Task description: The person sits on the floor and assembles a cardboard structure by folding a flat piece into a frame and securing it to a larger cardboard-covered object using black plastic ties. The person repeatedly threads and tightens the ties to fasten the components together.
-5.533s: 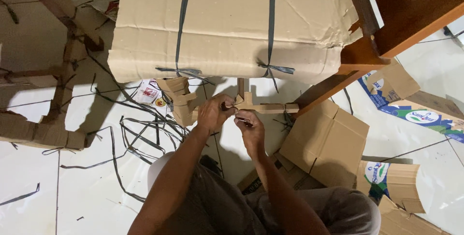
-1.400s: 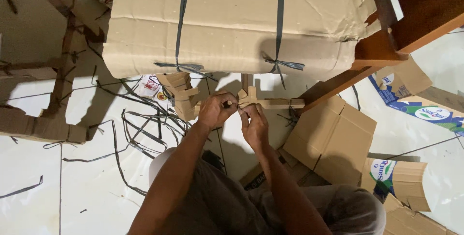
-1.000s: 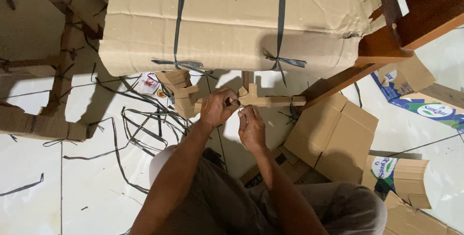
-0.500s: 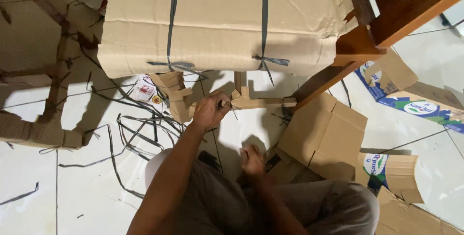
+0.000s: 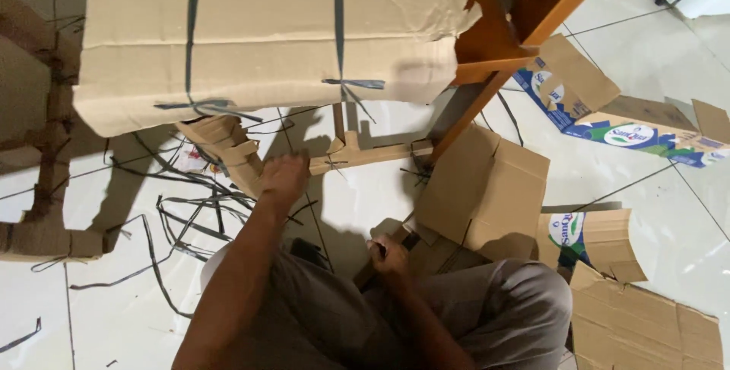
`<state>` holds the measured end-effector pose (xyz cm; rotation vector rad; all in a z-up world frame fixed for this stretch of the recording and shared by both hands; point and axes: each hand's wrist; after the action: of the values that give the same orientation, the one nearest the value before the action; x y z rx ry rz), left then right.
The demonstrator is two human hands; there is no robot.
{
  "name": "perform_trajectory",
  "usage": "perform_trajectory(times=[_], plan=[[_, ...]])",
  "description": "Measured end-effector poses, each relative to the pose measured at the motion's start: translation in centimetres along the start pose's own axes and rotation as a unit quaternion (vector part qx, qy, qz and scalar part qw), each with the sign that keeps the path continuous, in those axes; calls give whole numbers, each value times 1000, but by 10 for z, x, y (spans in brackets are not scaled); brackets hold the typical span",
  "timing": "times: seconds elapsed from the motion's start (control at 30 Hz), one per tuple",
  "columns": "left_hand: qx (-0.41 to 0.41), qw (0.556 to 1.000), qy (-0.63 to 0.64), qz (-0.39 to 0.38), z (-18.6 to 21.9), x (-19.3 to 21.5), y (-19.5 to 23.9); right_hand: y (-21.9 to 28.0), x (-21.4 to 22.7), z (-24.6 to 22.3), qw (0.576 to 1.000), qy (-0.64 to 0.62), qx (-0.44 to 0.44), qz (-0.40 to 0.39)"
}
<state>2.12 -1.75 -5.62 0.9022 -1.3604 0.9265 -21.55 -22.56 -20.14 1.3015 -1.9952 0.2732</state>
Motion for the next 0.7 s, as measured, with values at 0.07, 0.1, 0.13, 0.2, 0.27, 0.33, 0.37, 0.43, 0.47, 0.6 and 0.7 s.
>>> perform_trajectory(times=[0.07,0.1,0.13,0.2,0.27,0.33,0.37,0.43,0.47,0.6,0.7], plan=[[-12,999,-49,0,-5,-27,3,6,1,-6,999,-48,-21,15],[-14,999,-51,-1,-1,-18,4,10,10,-14,998,-50,-23,16],[-14,998,-57,6,1,-8,6,13,17,-22,998,-49,-33,8],[-12,998,-63,11,2,2,8,13,16,-24,998,-49,-42,-1],[-21,999,-27,37,0,3,8,3,0,-9,999,-54,0,3],[-28,998,-23,51,-4,-6,4,7,5,-10,998,-58,0,2],[-38,997,-19,64,-6,-10,2,8,8,-11,998,-62,-1,2],[-35,996,-15,83,-5,-17,5,7,4,-7,998,-66,-2,8],[-31,994,-11,103,-5,-20,7,7,2,-6,998,-69,-1,13],[-32,978,-50,200,4,-14,10,9,4,-10,997,-71,0,19],[20,991,-119,56,5,-23,8,6,2,-6,996,-86,26,17]])
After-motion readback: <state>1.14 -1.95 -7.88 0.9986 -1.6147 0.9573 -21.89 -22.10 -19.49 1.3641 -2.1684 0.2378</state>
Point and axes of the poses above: each hand's wrist, its own y-axis away from the middle knuckle, its own x-axis out of the back of the hand, z = x × y, and after that the axes turned 10 degrees about z, right-handed
